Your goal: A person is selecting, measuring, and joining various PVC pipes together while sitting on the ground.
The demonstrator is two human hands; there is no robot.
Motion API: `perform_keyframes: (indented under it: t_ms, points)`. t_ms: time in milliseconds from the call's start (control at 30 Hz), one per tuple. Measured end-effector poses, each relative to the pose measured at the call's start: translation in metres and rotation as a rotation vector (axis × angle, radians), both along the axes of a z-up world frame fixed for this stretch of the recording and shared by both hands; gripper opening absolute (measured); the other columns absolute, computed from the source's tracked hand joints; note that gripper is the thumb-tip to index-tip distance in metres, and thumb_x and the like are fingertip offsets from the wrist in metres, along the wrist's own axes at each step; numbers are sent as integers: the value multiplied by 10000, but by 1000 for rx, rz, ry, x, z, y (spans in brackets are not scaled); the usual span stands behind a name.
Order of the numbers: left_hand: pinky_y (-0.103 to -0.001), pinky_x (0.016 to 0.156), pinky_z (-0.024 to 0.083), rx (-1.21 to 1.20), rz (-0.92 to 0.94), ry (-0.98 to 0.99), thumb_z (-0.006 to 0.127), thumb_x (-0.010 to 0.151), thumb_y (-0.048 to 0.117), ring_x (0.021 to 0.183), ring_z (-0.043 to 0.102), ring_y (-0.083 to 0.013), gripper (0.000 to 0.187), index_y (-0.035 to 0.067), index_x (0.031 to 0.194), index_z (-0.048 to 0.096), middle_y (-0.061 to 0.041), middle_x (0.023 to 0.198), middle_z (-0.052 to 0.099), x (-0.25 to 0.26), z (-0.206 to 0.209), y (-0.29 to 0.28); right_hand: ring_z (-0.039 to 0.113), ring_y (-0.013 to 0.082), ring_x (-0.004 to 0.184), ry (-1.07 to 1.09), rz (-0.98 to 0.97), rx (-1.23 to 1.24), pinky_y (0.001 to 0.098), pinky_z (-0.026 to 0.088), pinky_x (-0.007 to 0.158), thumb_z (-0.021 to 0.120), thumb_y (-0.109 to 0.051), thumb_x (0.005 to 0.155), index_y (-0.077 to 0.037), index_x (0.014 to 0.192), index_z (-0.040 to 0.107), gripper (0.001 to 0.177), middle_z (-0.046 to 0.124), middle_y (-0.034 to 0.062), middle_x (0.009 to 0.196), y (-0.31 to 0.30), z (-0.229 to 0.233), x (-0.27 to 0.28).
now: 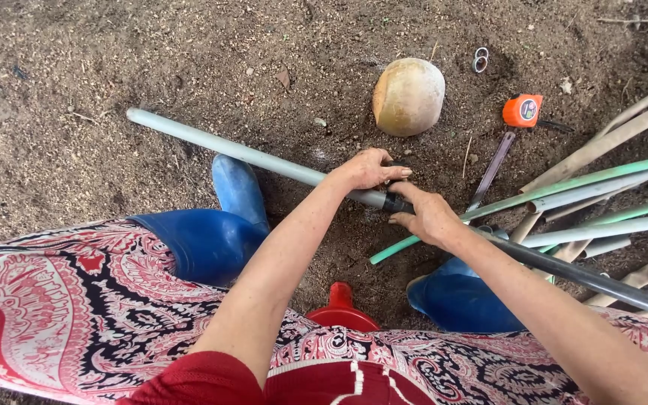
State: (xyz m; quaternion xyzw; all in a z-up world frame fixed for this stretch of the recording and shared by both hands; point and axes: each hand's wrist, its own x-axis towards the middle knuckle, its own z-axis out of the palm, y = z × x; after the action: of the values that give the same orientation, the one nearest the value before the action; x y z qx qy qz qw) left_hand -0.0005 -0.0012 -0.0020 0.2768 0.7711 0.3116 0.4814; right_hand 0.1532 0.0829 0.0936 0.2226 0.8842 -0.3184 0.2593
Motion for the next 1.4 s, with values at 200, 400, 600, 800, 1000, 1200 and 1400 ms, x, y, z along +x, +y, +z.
perform_keyframes:
  t_ms: [200, 400, 600, 800, 1000, 1200, 1400]
  points:
    - [-393, 952, 486, -37, -161, 218, 553, 808, 593, 1091, 611, -283, 601, 79, 1110, 629, -150, 1075, 664, 14, 42, -9, 553, 343, 1151, 17, -53, -90, 446, 453, 951, 698, -266, 792, -273, 1232, 580, 455, 632, 135, 1187, -2, 7, 0]
    - [-252, 614, 518, 622, 630, 532, 478, 976, 229, 704, 597, -145, 144, 113, 921, 545, -12, 759, 558, 65, 23, -30, 564, 343, 1138, 105, -97, -219, 454, 436, 968, 770, -200, 742, -188, 1197, 632, 475, 654, 152, 1136, 12, -9, -4]
    - [-404, 696, 498, 207, 798, 184, 555, 871, 149, 837, 608, -306, 150, 57, 977, 501, -129, 875, 539, 121, 20, -64, 594, 342, 1091, 75, -68, -299, 449, 463, 909, 737, -136, 750, -90, 1233, 599, 505, 649, 222, 1109, 15, 18, -14]
    - [-532, 875, 485, 39, 535, 81, 726, 727, 366, 1070, 543, -405, 527, 86, 1100, 480, -157, 1169, 431, 109, -23, -61, 622, 300, 1039, 60, -87, -313, 419, 494, 865, 743, -144, 754, -91, 1235, 600, 504, 671, 212, 1047, 20, 7, -18]
    - [-372, 755, 504, 214, 556, 149, 754, 689, 337, 912, 638, -299, 230, 149, 803, 686, -60, 871, 636, 113, -22, -70, 648, 255, 969, 38, -88, -299, 391, 494, 854, 747, -162, 739, -118, 1223, 620, 502, 696, 161, 1012, 12, 22, -17]
    - [-469, 928, 459, 177, 484, 142, 734, 713, 406, 1089, 542, -357, 361, 213, 1012, 683, -115, 1049, 531, 119, -29, -62, 657, 241, 938, 9, -72, -265, 370, 508, 827, 739, -209, 751, -178, 1232, 621, 496, 704, 132, 987, 22, 5, -17]
    - [-468, 933, 436, -16, 392, 183, 621, 829, 469, 1079, 555, -322, 322, 225, 1033, 666, -85, 1013, 537, 126, 3, -71, 672, 233, 919, 0, -102, -293, 334, 515, 817, 761, -145, 756, -165, 1223, 630, 485, 701, 151, 999, 25, -13, -15]
